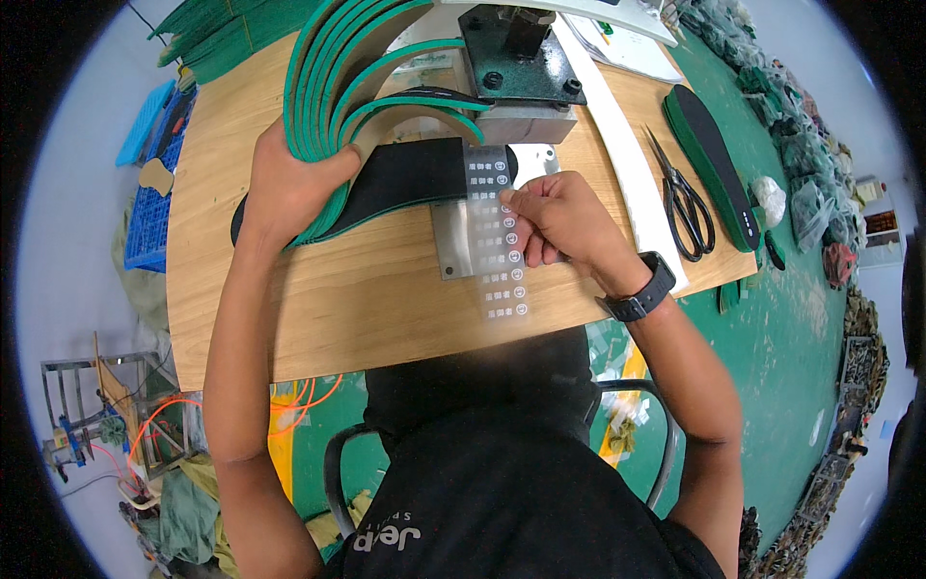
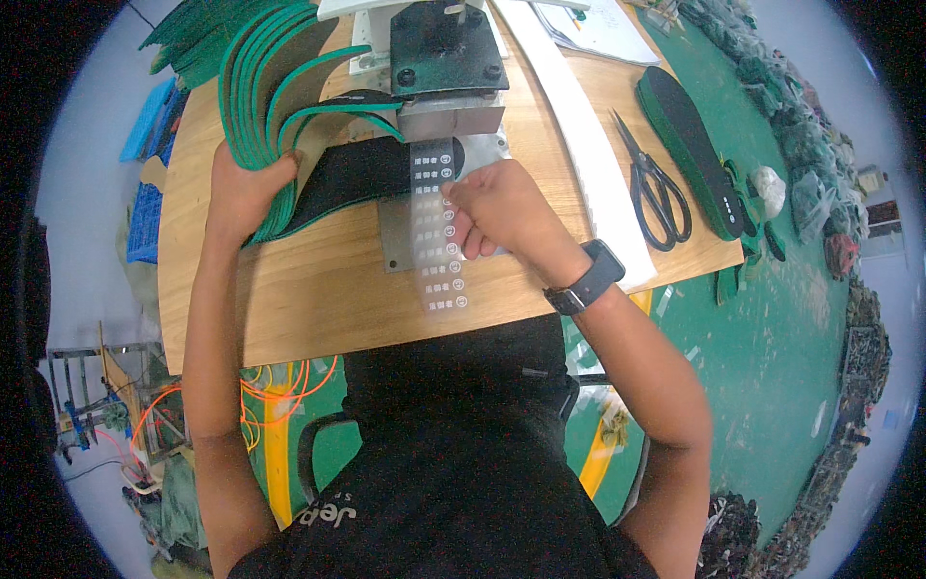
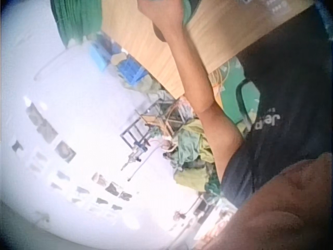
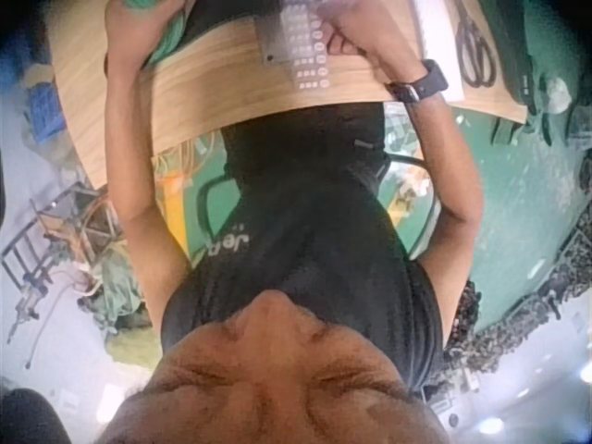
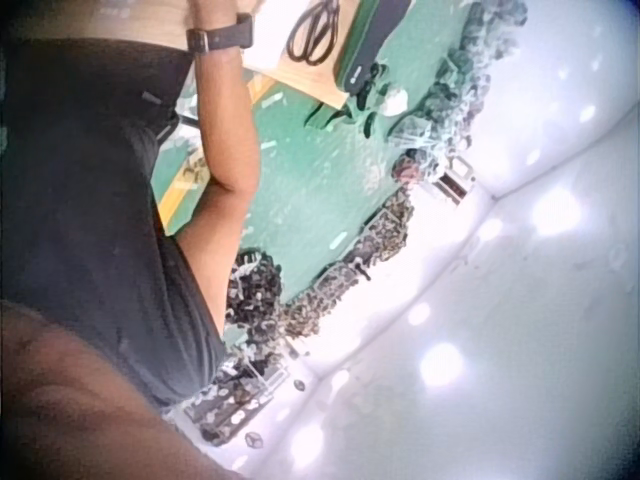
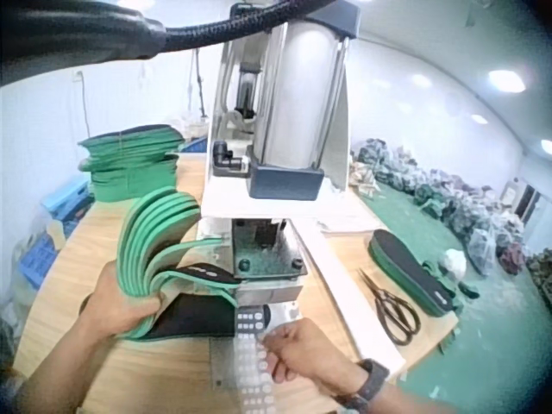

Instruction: The person peels stickers from a transparent sheet and applies them to shoe insoles before stacking the finished insoles and securing them with a rubber band.

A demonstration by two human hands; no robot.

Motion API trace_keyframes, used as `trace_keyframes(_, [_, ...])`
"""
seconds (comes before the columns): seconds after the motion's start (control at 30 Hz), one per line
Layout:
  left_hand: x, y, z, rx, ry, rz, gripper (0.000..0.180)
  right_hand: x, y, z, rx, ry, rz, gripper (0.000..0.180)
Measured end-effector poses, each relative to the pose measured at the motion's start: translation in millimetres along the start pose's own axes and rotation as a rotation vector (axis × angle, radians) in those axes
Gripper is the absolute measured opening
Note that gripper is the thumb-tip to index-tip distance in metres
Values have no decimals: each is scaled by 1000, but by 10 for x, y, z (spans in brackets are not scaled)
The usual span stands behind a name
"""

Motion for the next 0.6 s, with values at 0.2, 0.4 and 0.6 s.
trace_keyframes(0.2, [22, -23, 0, 19, -13, 30, 31, -2, -21, 1, 46, 14, 0, 31])
trace_keyframes(0.4, [90, 68, -4, 67, -27, 31, 32, -23, 2, -7, 57, 14, -21, 33])
trace_keyframes(0.6, [196, 114, 31, 122, -79, -96, 51, -7, 12, -2, 22, -3, -39, 34])
Point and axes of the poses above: each hand's wrist, its own z-axis away from the middle knuckle, its own x-axis out of the palm, y = z × x, the point moved 9 cm from there along -z, towards the middle knuckle, and after that the axes turned 7 degrees about -z, right-handed, at the moved point
